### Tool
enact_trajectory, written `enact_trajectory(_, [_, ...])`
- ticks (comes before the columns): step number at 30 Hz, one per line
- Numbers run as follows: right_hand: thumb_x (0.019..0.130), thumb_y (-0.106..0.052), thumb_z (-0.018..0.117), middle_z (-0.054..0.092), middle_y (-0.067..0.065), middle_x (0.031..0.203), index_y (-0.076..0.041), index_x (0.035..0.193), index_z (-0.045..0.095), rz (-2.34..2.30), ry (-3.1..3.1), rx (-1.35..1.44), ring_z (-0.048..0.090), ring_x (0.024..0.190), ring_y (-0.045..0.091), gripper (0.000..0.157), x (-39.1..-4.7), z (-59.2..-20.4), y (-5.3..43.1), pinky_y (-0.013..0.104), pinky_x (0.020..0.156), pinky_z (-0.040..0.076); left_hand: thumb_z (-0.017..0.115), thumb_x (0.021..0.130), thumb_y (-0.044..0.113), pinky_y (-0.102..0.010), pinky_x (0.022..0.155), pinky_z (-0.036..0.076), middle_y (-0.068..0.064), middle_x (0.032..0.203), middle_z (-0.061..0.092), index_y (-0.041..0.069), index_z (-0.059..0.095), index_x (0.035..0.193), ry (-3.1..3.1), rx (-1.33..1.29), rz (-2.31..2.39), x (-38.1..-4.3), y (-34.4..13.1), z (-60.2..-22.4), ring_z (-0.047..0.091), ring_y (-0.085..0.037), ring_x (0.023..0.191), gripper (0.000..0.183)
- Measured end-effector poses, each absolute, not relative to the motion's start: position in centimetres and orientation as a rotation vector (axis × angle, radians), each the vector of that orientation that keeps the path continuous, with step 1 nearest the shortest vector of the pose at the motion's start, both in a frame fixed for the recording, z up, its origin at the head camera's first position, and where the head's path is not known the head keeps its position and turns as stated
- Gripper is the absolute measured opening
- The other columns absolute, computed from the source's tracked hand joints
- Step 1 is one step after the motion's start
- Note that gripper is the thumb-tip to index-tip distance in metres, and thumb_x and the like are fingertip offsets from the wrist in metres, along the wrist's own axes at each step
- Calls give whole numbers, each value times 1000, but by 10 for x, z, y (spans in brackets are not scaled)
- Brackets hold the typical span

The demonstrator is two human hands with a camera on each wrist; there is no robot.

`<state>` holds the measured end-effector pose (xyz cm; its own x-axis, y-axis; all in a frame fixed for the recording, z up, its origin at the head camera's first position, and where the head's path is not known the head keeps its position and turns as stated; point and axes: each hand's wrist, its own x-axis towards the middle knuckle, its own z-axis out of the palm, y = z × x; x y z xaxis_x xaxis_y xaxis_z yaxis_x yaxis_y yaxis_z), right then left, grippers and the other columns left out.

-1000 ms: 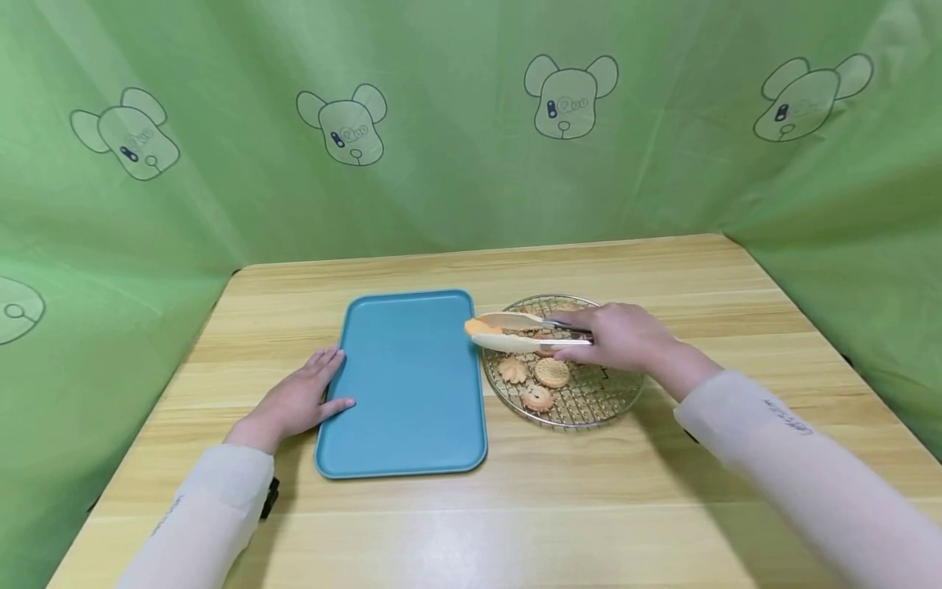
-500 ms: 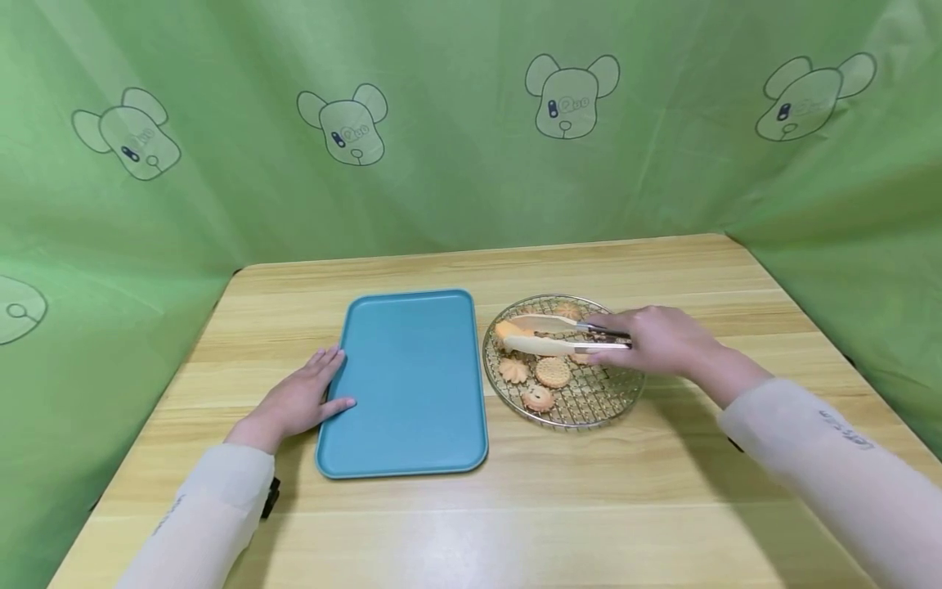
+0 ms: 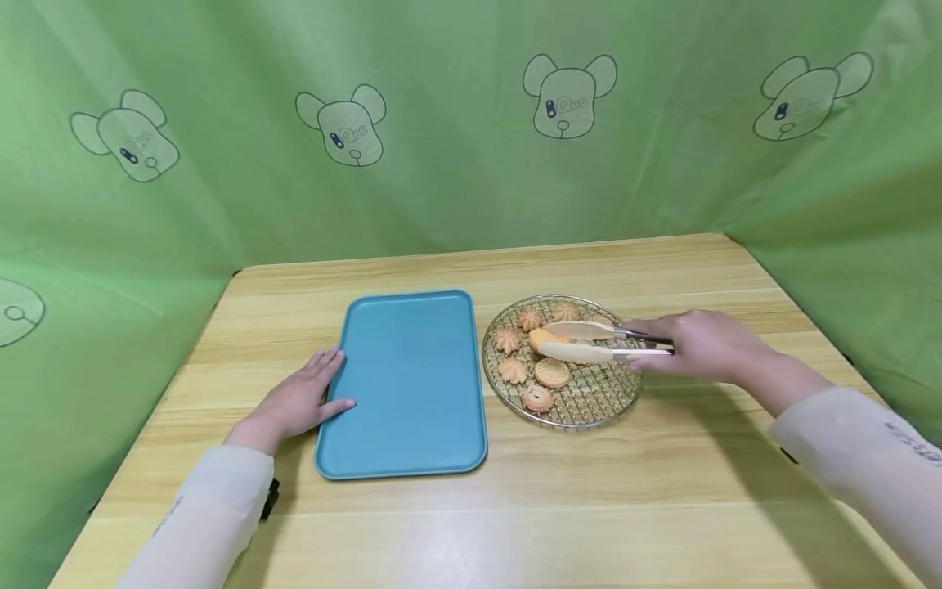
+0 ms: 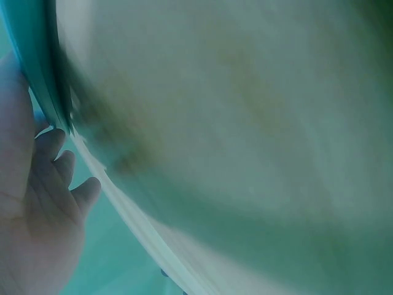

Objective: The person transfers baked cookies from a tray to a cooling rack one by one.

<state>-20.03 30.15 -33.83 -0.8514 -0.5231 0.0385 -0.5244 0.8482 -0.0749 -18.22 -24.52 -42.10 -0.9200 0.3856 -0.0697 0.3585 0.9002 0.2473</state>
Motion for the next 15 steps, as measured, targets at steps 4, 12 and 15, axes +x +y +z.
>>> enact_trajectory(4, [80, -55, 69, 66, 2, 82, -13, 131, 60, 106, -3016, 847, 47, 57, 10, 67, -197, -337, 313, 37, 53, 46, 58, 94, 44, -54, 111, 22, -21, 154, 19, -4, 24, 148, 2952, 574, 343, -182, -246, -422, 15, -39, 141, 80])
enact_trajectory(12, [78, -57, 70, 70, 5, 97, -14, 127, 64, 51, -3024, 845, 52, 64, 9, 66, -191, -335, 332, 40, 56, 48, 58, 93, 44, -54, 110, 23, -22, 153, 21, -5, 25, 148, 2957, 578, 363, -180, -243, -419, 16, -41, 140, 80])
enact_trajectory(15, [78, -57, 70, 70, 6, 99, -13, 127, 64, 32, -3027, 857, 56, 67, 12, 66, -189, -333, 337, 41, 58, 49, 59, 93, 43, -54, 110, 23, -23, 153, 22, -5, 26, 147, 2960, 580, 363, -178, -242, -417, 17, -41, 140, 79])
